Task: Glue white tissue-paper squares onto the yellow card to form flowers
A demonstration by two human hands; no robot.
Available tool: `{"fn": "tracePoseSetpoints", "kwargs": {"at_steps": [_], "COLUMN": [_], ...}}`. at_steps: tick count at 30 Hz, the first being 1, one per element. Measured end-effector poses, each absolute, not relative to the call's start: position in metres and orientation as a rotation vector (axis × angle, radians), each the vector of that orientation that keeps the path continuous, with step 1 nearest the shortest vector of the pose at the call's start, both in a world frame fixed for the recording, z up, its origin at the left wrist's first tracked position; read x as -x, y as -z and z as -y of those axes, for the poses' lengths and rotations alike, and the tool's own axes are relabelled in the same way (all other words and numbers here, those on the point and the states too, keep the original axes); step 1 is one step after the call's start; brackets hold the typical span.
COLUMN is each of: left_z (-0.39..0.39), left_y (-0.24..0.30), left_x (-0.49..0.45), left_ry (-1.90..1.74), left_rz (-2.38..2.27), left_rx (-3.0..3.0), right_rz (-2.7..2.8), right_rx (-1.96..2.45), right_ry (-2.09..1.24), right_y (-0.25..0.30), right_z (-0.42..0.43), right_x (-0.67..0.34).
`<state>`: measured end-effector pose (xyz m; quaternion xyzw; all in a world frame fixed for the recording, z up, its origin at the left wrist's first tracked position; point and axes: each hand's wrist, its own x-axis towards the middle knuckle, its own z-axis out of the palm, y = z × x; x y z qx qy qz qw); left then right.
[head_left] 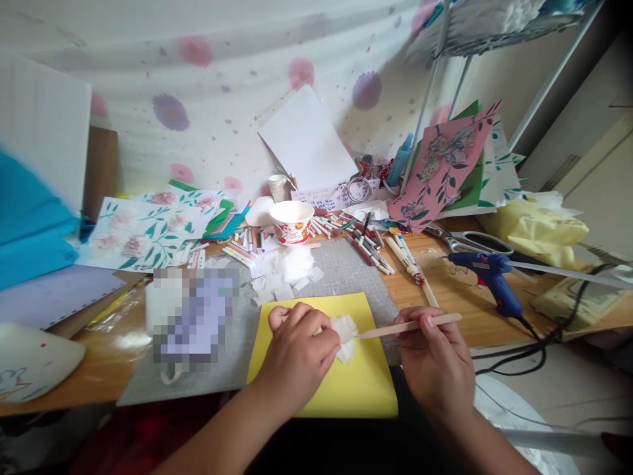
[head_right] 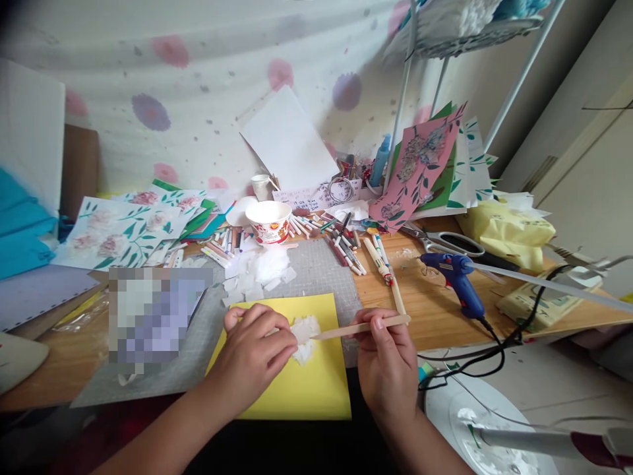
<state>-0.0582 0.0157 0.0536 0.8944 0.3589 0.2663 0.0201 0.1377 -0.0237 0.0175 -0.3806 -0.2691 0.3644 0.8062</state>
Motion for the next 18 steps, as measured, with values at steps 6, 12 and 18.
{"fn": "tracePoseSetpoints", "kwargs": {"at_steps": [6, 12, 18], "left_z": [-0.010, -0.011, -0.013], "left_y": [-0.048, -0.047, -0.051], "left_x": [0.056, 0.055, 0.059], "left_ry": [-0.789, -0.781, -0.777], "left_rz": [-1.121, -1.137, -1.224], "left_rx": [-2.833, -2.821, -2.660], "right_rz": [0.793, 1.366, 1.687], "right_rx": [0.806, 0.849, 0.913], "right_ry": [-0.661, -0.459, -0.291], "right_y": [-0.021, -0.020, -0.026], "right_z": [0.032, 0.033, 0.033], "right_x": [-0.132, -0.130, -0.131]}}
